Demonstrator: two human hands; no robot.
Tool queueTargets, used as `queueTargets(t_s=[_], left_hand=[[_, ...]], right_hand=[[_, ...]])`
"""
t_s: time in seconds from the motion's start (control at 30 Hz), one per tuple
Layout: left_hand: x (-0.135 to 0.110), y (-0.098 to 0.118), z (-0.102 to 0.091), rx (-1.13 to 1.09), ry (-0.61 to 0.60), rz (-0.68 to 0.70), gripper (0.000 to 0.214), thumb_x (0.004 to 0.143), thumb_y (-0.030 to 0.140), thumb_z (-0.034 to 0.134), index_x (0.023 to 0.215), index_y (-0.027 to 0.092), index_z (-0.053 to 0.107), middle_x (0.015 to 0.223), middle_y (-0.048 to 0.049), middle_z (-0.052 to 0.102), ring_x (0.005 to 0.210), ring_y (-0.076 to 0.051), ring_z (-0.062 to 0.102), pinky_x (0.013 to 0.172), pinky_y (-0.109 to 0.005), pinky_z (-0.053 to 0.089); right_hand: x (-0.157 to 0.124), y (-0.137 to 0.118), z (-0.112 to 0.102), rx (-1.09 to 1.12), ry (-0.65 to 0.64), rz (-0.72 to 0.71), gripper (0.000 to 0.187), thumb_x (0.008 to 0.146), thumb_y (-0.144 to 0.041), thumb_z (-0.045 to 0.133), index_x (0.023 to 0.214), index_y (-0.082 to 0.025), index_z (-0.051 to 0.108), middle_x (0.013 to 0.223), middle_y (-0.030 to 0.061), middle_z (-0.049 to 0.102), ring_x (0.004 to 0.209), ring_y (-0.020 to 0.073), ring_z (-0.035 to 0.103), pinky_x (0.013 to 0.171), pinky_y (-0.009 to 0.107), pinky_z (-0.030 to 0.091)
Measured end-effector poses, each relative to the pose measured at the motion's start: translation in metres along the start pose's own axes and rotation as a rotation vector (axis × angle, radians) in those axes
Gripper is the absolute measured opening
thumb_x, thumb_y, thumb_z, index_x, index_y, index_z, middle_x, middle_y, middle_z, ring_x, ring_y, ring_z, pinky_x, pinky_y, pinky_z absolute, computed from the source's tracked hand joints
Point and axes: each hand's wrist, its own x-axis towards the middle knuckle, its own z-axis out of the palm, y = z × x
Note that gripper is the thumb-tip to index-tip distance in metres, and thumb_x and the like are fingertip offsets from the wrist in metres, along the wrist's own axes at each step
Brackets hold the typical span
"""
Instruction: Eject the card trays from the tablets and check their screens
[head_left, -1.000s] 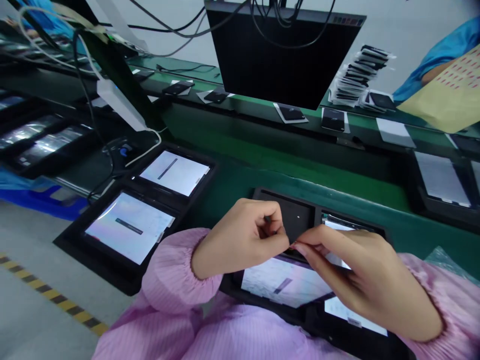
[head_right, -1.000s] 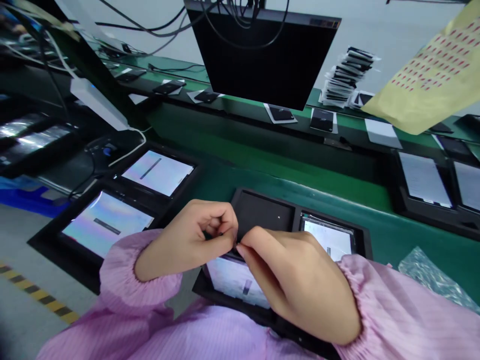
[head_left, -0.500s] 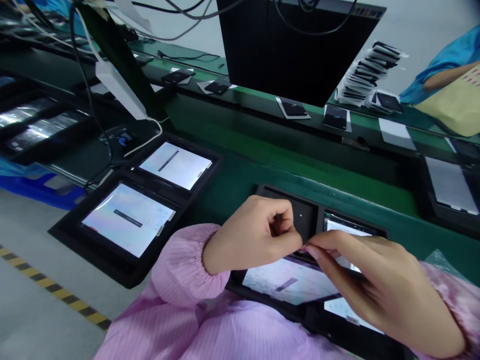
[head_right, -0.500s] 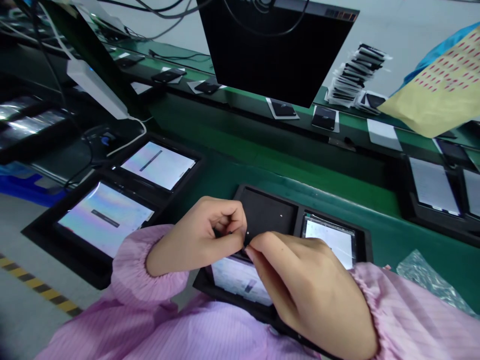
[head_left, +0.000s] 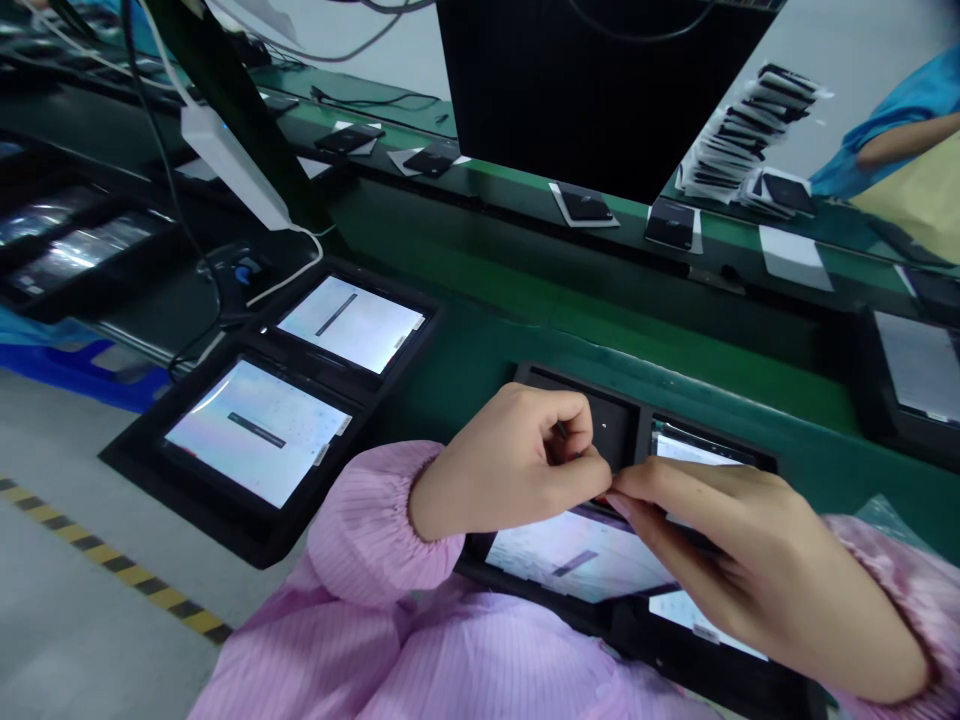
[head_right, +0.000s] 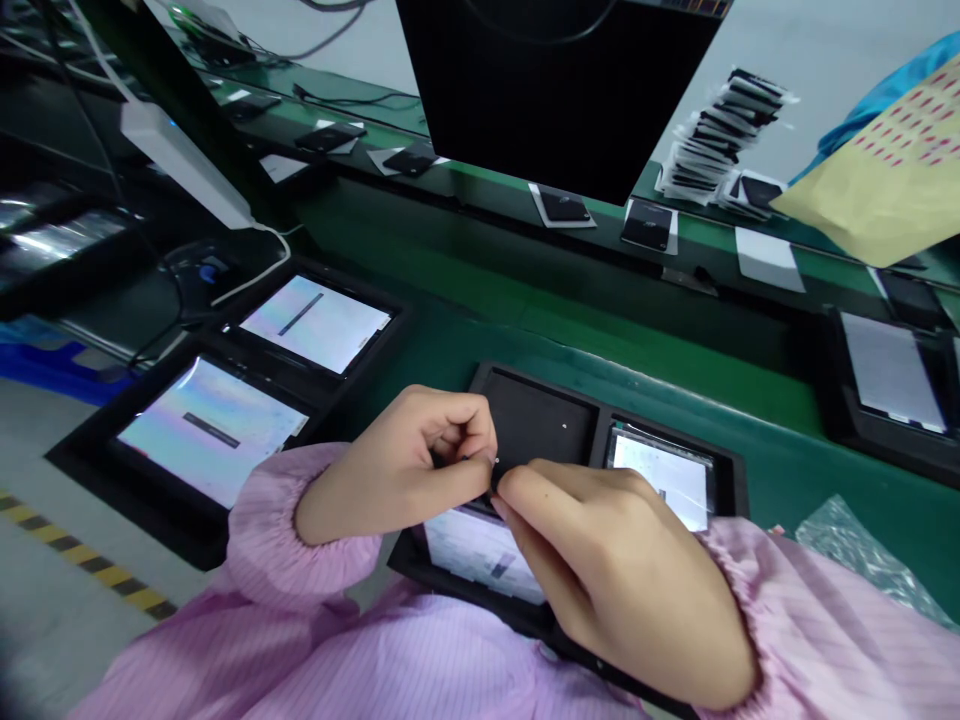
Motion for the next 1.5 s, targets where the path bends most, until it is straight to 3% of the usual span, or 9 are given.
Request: queueTargets(t_s=[0.43,0.8,1.13,1.5], left_hand=[[0.0010,-0.0005,-0.0001,-0.012,0.000,-0.002,0.019,0.070,0.013,0.054,0.059,0.018,0.040,0.057,0.0046,0.051,0.048,-0.005,0.039,0.043,-0.019,0.030],[-0.0014,0.0015,0.0021,-0.021,0.009,0.000,0.022,0.069,0.010,0.055,0.058,0.017,0.039,0.055,0.0053,0.050,0.047,-0.004,0.040,0.042,-0.017,0.031],[0.0030,0.0029,0.0027,-0.023,0.009,-0.024,0.020,0.068,0.010,0.057,0.058,0.016,0.041,0.053,0.0069,0.045,0.048,-0.003,0.038,0.042,-0.015,0.030],[0.0055,0.0015,0.0039,0.004,-0.001,-0.046,0.019,0.070,0.011,0.055,0.058,0.017,0.042,0.057,0.0050,0.051,0.048,-0.005,0.042,0.043,-0.017,0.031]], right_hand=[[0.0013,0.0003,0.0015,0.019,-0.041,0.015,0.013,0.092,-0.010,0.043,0.091,-0.018,0.053,0.064,-0.0037,0.054,0.050,0.0072,0.044,0.047,0.022,0.032],[0.0041,-0.0019,0.0024,-0.031,-0.041,-0.041,0.020,0.091,-0.009,0.040,0.077,-0.019,0.050,0.058,-0.0047,0.046,0.048,0.0073,0.039,0.045,0.022,0.031],[-0.0015,0.0011,0.0032,0.042,0.008,0.111,0.010,0.095,-0.018,0.045,0.087,-0.018,0.052,0.057,-0.0065,0.050,0.044,0.0059,0.045,0.042,0.021,0.031],[0.0011,0.0042,0.0067,0.023,-0.025,0.012,0.016,0.095,-0.012,0.041,0.085,-0.019,0.052,0.058,-0.0058,0.047,0.047,0.0071,0.042,0.045,0.021,0.031]])
